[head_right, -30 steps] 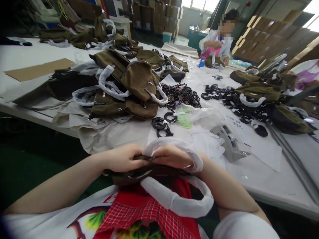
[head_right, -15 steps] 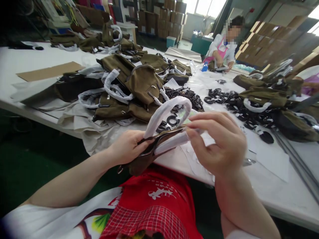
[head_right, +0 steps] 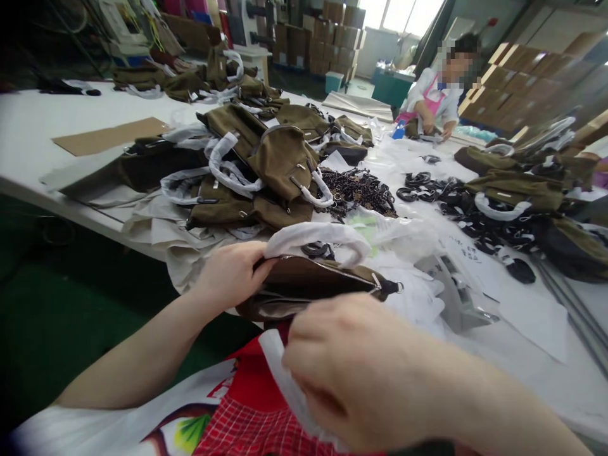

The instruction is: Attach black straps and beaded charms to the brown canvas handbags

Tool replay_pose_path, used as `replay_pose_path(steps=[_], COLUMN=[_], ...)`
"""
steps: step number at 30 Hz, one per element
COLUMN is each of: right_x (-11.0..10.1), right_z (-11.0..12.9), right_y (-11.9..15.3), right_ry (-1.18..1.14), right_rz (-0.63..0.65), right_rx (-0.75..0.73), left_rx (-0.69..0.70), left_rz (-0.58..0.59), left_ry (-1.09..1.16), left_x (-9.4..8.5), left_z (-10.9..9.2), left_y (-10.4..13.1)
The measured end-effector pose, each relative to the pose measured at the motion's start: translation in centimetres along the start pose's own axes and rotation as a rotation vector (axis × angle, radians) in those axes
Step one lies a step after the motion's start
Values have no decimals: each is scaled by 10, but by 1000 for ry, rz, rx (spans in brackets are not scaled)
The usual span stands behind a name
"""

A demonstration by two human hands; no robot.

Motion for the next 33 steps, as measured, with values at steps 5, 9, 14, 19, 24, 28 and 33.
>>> replay_pose_path(steps=[5, 9, 14, 19, 24, 28, 33], right_x=[63, 129, 119, 138, 127, 91, 92], right_z=[-24, -23, -64, -89, -83, -72, -79], right_y=[-52, -51, -50, -45, -45, -43, -48], right_ry=[233, 151, -272, -881, -481, 171, -61], right_rz=[202, 420, 151, 273, 210, 106, 104], right_rx=[7, -87, 309, 648, 504, 347, 338], left_rx=[12, -86, -243, -242, -194, -162, -183], left_rz=[-12, -19, -63, -36, -63, -59, -42], left_ry=[167, 553, 894, 881, 852, 858, 920], left_x=[5, 31, 65, 71, 61, 58, 59], left_z=[-2, 14, 21, -1, -8, -6, -7], left_y=[1, -1, 8, 14, 6, -2, -5])
Point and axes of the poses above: each hand's wrist, its own y-axis away from the middle knuckle, its own x-axis out of the palm, z = x × y, the point moved 7 cm from there along -y, towards the middle knuckle, and after that the axes turned 4 degrees about z, right-handed, at the moved point
